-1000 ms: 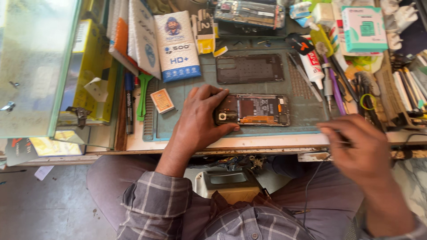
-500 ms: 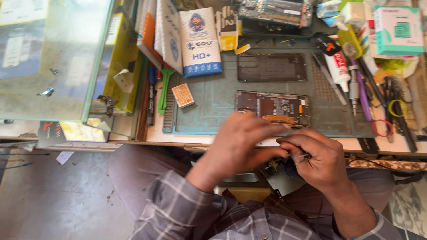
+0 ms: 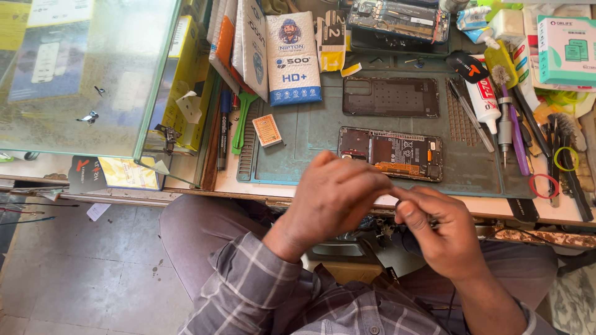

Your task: The person uses tweezers to carefully lift and reposition internal components inside a disassembled smartphone. They repeatedly adjust the camera module and ribbon cables while holding the device steady on a cluttered workbench.

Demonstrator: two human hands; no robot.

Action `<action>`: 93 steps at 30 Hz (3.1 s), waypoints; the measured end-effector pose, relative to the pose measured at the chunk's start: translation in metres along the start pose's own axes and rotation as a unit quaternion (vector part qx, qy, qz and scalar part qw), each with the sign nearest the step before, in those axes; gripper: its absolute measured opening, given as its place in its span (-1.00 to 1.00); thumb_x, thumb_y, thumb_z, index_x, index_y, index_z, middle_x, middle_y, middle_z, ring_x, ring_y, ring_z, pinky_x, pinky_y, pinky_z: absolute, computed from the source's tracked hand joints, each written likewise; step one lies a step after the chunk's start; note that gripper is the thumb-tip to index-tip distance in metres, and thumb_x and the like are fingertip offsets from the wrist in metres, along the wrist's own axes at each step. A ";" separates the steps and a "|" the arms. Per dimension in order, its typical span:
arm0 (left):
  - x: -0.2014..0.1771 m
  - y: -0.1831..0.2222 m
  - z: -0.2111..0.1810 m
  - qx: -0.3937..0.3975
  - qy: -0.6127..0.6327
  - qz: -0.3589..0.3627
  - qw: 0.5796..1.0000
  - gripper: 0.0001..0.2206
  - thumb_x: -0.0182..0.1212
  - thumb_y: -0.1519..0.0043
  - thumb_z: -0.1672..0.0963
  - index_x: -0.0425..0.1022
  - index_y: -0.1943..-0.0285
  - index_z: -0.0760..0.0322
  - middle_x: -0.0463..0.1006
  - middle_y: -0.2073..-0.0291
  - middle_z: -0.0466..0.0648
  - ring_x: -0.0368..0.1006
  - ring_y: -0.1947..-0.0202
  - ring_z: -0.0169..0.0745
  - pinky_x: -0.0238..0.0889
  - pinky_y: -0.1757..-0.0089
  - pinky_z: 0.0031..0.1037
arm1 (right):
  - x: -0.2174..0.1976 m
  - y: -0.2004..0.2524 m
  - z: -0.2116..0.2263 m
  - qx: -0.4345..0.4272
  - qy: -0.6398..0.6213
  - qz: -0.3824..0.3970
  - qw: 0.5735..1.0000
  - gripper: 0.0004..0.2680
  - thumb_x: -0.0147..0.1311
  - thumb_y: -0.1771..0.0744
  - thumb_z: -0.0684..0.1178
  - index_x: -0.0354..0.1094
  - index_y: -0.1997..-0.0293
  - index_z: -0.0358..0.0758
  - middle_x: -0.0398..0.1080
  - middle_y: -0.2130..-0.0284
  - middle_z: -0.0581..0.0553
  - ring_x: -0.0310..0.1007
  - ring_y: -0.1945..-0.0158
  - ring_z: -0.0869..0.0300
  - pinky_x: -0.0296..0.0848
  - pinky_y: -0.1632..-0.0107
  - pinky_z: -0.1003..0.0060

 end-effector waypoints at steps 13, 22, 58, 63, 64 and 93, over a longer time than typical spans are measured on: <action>-0.133 0.019 0.003 -0.108 -0.201 -0.214 0.950 -0.85 0.49 -0.31 0.19 0.56 0.15 0.28 0.58 0.21 -0.07 0.51 0.11 -0.15 0.35 0.08 -0.40 | -0.011 -0.004 0.012 0.000 0.134 -0.028 0.991 -0.87 0.20 -0.32 -0.10 0.58 0.09 -0.25 0.38 0.57 0.00 0.31 0.52 0.32 0.26 0.42 0.38; -0.211 0.037 0.014 -0.205 -0.349 -0.263 0.876 -0.84 0.32 -0.37 0.16 0.64 -0.10 0.28 0.62 -0.01 -0.06 0.37 -0.12 -0.08 0.18 -0.15 -0.27 | -0.017 -0.009 0.008 0.046 0.112 -0.017 0.992 -0.85 0.20 -0.31 -0.11 0.58 0.07 -0.23 0.43 0.49 0.00 0.29 0.49 0.32 0.23 0.43 0.39; 0.015 -0.058 0.041 -0.106 -0.054 0.246 0.962 -0.19 0.58 0.12 0.02 0.35 -0.37 0.26 0.50 -0.07 0.04 0.36 -0.15 0.07 0.19 -0.13 -0.18 | -0.037 0.035 -0.026 0.020 0.022 -0.185 0.982 -0.84 0.02 -0.42 -0.06 0.24 -0.06 -0.30 0.56 0.01 -0.26 0.63 0.09 0.20 0.56 0.17 0.42; 0.021 -0.067 0.041 -0.097 -0.039 0.261 0.959 -0.18 0.60 0.21 0.07 0.34 -0.29 0.34 0.45 -0.03 0.18 0.44 -0.01 0.20 0.33 -0.01 -0.18 | -0.032 0.030 -0.019 -0.008 0.039 -0.182 0.983 -0.81 0.03 -0.43 -0.06 0.25 -0.10 -0.34 0.54 -0.03 -0.30 0.59 0.12 0.21 0.50 0.14 0.41; 0.024 -0.067 0.041 -0.117 -0.038 0.280 0.952 -0.19 0.59 0.22 0.08 0.34 -0.28 0.32 0.44 -0.04 0.20 0.47 0.01 0.21 0.37 0.02 -0.18 | -0.032 0.029 -0.018 -0.009 0.055 -0.184 0.981 -0.81 0.02 -0.43 -0.07 0.25 -0.11 -0.35 0.54 -0.03 -0.30 0.59 0.10 0.20 0.50 0.11 0.40; -0.003 -0.001 0.031 -0.443 0.351 0.025 0.824 -0.43 0.44 -0.11 0.08 0.33 -0.28 0.33 0.65 0.12 -0.05 0.59 0.22 -0.39 0.47 0.31 -0.53 | -0.044 -0.031 -0.031 0.114 -0.144 -0.049 0.982 -0.81 0.16 -0.31 -0.28 0.20 0.08 -0.27 0.58 -0.05 -0.30 0.45 0.15 0.29 0.43 0.20 0.41</action>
Point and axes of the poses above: each hand's wrist, its own y-axis away from the middle knuckle, its own x-axis out of the palm, z = x × y, the point moved 2 cm from there along -y, towards the middle knuckle
